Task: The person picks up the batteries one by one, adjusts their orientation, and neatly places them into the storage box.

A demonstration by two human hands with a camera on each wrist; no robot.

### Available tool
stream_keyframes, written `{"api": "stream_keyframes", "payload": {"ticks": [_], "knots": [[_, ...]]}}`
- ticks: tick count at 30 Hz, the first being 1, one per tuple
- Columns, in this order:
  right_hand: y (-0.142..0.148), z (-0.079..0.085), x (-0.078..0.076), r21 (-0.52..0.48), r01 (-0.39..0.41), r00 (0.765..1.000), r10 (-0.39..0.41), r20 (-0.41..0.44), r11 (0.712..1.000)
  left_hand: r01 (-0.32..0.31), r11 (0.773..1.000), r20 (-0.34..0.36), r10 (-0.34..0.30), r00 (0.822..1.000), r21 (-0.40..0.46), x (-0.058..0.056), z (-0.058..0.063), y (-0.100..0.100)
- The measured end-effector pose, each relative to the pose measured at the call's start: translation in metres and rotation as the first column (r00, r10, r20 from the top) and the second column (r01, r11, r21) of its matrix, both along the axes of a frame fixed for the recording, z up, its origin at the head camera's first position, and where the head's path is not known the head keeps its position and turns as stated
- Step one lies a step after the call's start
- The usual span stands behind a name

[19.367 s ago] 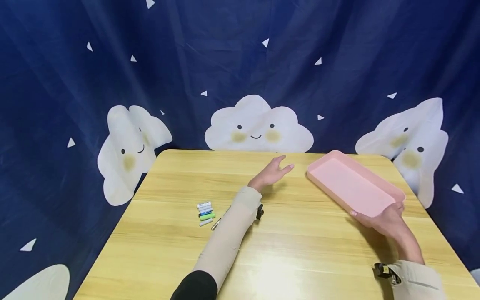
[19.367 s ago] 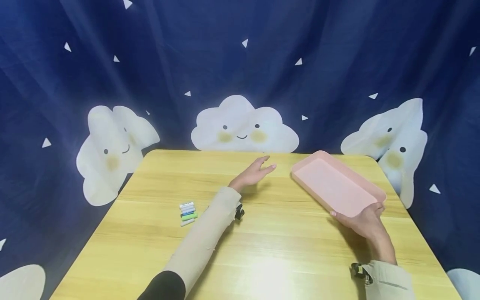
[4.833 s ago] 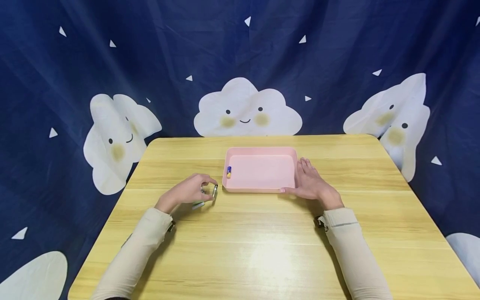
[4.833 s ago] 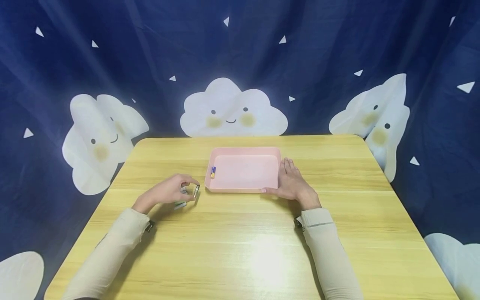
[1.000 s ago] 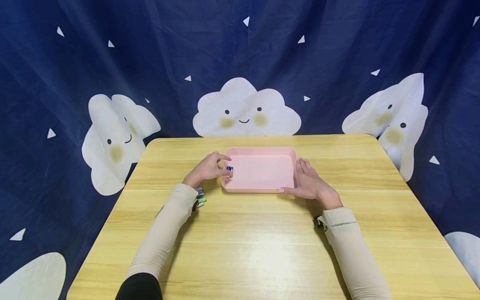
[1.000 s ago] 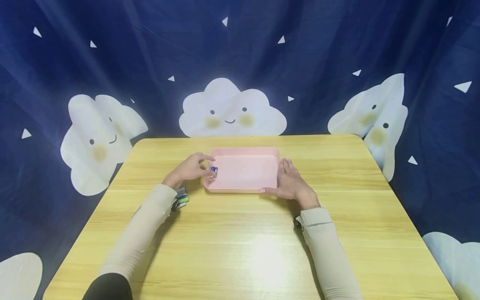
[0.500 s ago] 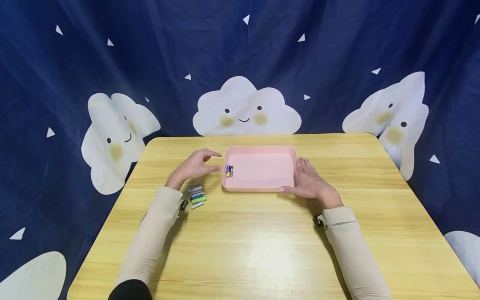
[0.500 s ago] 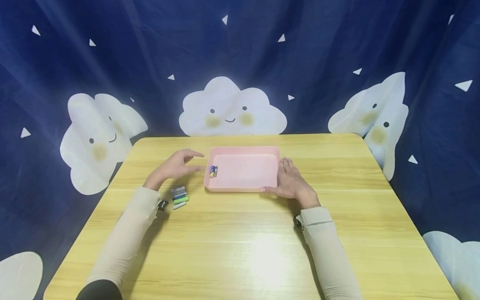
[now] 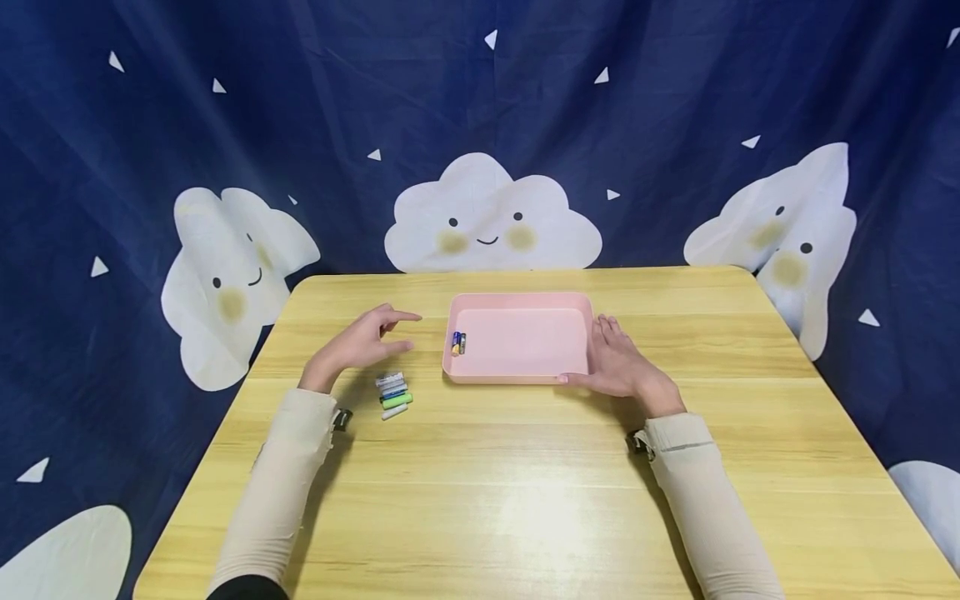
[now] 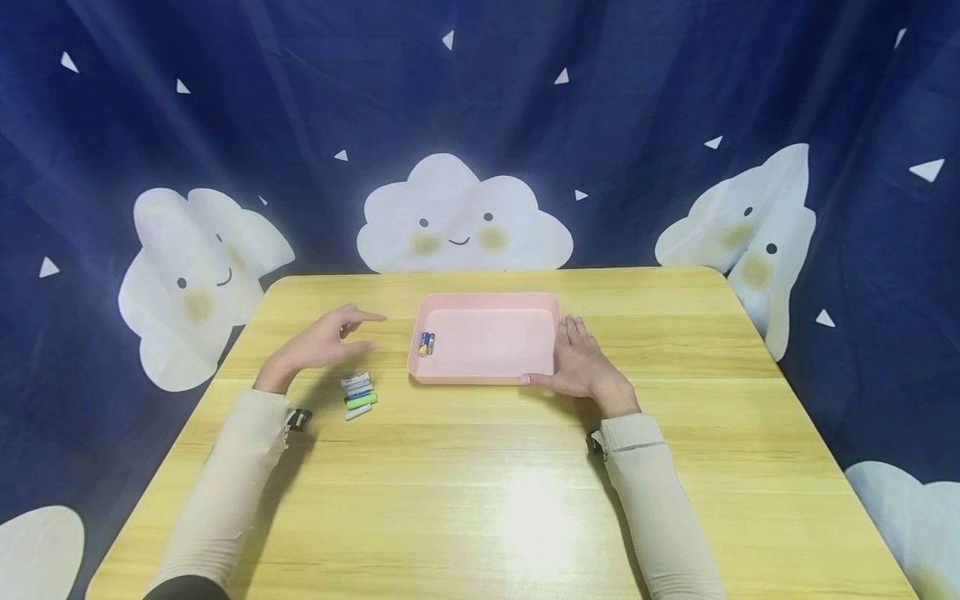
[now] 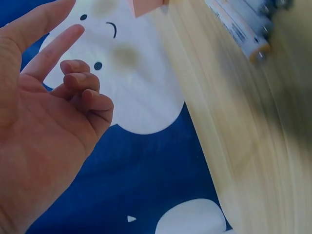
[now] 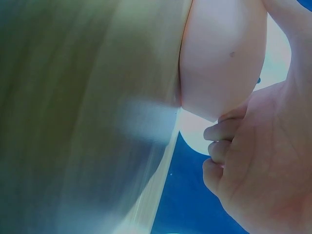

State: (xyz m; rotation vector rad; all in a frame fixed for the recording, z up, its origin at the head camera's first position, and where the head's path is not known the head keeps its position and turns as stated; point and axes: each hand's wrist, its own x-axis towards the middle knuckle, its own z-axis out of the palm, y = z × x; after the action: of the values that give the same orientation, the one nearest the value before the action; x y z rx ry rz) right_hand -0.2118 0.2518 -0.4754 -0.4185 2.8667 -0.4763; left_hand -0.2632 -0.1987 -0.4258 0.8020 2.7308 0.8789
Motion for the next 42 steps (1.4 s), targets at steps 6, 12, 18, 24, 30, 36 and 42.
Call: {"api": "stream_keyframes", "payload": {"ticks": [6, 12, 18, 24, 30, 36, 42], "knots": [[-0.001, 0.001, 0.000, 0.007, 0.002, 1.000, -0.002, 0.001, 1.000, 0.015, 1.000, 0.006, -0.015, 1.000, 0.010, 0.004, -0.002, -0.016], [0.000, 0.000, -0.001, 0.011, -0.001, 1.000, 0.000, 0.009, 1.000, 0.043, 0.999, 0.048, -0.043, 0.998, -0.004, 0.010, -0.009, -0.026], [0.000, -0.002, -0.001, 0.005, -0.002, 1.000, 0.002, 0.007, 1.000, 0.114, 0.993, 0.047, -0.112, 0.993, -0.032, 0.012, -0.024, -0.033], [0.001, -0.002, 0.000, -0.004, 0.002, 1.000, -0.002, 0.018, 1.000, 0.175, 0.984, 0.054, -0.173, 0.983, -0.029, 0.013, -0.035, -0.034], [0.000, -0.001, 0.000, -0.005, -0.006, 1.000, 0.006, 0.012, 1.000, 0.209, 0.977, 0.087, -0.204, 0.975, -0.052, 0.012, -0.043, -0.034], [0.000, 0.001, 0.000, 0.003, 0.001, 1.000, -0.001, 0.011, 1.000, 0.199, 0.978, 0.105, -0.192, 0.976, -0.061, 0.012, -0.047, -0.039], [-0.001, 0.002, 0.001, 0.000, -0.002, 1.000, 0.002, 0.011, 1.000, 0.175, 0.982, 0.096, -0.168, 0.981, -0.075, 0.012, -0.049, -0.048]]}}
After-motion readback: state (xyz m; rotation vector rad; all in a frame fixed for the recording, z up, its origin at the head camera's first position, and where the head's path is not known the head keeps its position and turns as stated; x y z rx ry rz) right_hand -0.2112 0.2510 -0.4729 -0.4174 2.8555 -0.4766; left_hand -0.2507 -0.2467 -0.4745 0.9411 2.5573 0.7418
